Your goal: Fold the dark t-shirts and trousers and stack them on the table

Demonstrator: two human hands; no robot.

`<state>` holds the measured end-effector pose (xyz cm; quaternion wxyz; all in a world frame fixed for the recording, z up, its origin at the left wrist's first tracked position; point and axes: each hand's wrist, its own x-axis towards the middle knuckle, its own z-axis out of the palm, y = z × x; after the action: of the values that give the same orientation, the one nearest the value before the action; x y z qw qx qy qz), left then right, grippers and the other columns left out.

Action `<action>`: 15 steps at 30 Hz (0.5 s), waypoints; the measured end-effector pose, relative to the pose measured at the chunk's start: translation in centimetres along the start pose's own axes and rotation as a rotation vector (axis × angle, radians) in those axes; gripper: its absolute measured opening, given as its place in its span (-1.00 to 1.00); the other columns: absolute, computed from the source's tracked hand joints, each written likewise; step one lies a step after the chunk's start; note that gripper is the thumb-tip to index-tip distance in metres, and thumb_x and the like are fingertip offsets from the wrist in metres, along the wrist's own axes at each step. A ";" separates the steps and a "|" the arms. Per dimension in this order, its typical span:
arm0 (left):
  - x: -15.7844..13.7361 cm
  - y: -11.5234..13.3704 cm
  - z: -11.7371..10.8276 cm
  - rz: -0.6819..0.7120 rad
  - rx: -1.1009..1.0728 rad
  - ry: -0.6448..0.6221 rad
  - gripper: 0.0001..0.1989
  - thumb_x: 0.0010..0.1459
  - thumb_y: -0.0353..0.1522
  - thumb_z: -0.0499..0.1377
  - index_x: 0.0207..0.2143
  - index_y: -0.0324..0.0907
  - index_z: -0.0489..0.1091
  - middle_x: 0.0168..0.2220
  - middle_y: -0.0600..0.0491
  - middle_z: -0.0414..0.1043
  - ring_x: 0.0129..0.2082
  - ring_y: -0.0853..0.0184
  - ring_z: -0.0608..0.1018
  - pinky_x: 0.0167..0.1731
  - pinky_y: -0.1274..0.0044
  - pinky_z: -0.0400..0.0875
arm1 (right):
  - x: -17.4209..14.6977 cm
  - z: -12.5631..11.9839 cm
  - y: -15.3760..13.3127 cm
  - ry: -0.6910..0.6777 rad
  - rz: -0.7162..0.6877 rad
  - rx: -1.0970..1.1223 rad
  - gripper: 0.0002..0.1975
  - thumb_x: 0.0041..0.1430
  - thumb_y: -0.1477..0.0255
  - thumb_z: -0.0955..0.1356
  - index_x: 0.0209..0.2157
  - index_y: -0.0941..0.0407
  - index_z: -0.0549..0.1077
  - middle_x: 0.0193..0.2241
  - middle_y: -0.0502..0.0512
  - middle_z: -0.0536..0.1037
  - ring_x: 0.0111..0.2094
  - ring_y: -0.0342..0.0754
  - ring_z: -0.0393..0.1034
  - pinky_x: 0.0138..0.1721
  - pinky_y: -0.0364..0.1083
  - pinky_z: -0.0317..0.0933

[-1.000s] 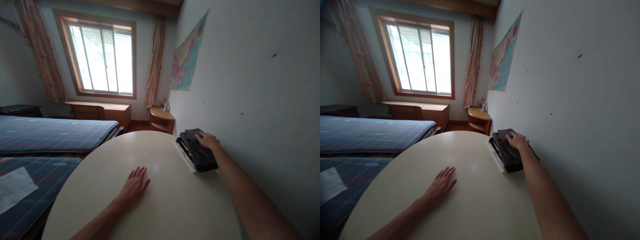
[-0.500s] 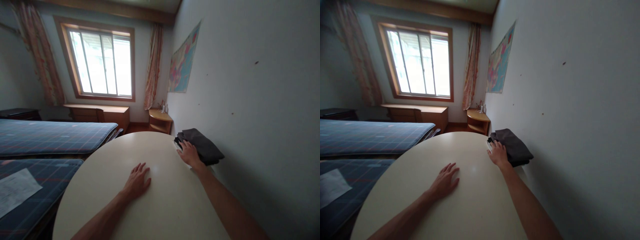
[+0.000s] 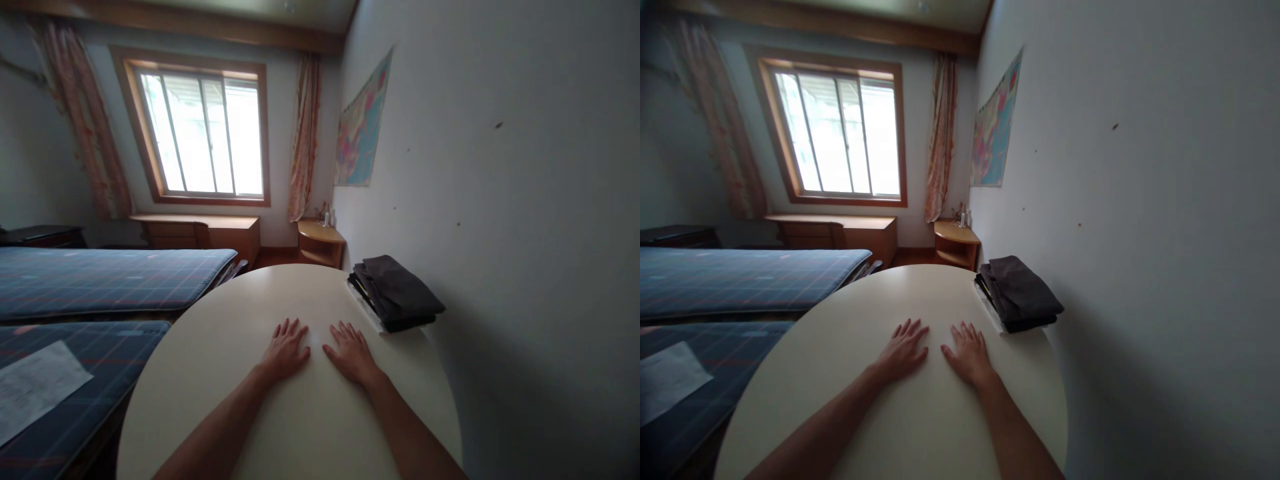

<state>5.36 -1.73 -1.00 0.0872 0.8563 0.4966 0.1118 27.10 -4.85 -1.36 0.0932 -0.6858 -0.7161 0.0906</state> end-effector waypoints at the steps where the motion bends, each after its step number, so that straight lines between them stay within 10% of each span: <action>1: 0.0 0.0 0.1 0.003 -0.009 -0.006 -0.37 0.24 -0.11 -0.01 0.32 -0.08 0.12 0.39 -0.09 -0.05 0.39 0.00 -0.06 0.32 0.18 -0.14 | 0.0 0.0 0.0 0.003 0.000 0.002 -0.27 0.27 -0.02 0.12 0.35 0.06 0.08 0.39 0.17 -0.03 0.39 0.14 -0.26 0.33 0.14 -0.39; 15: 0.1 -0.4 0.1 0.009 -0.038 -0.045 -0.35 0.24 -0.10 0.00 0.34 -0.07 0.08 0.41 -0.05 -0.14 0.40 0.04 -0.12 0.33 0.19 -0.16 | -0.2 0.2 -0.1 0.031 0.010 0.008 -0.30 0.27 0.02 0.16 0.34 0.06 0.11 0.38 0.16 0.00 0.39 0.14 -0.22 0.33 0.15 -0.34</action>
<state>5.08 -1.44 -1.22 0.1141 0.8590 0.4885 0.1023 26.94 -5.05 -1.56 0.1066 -0.6902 -0.7108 0.0831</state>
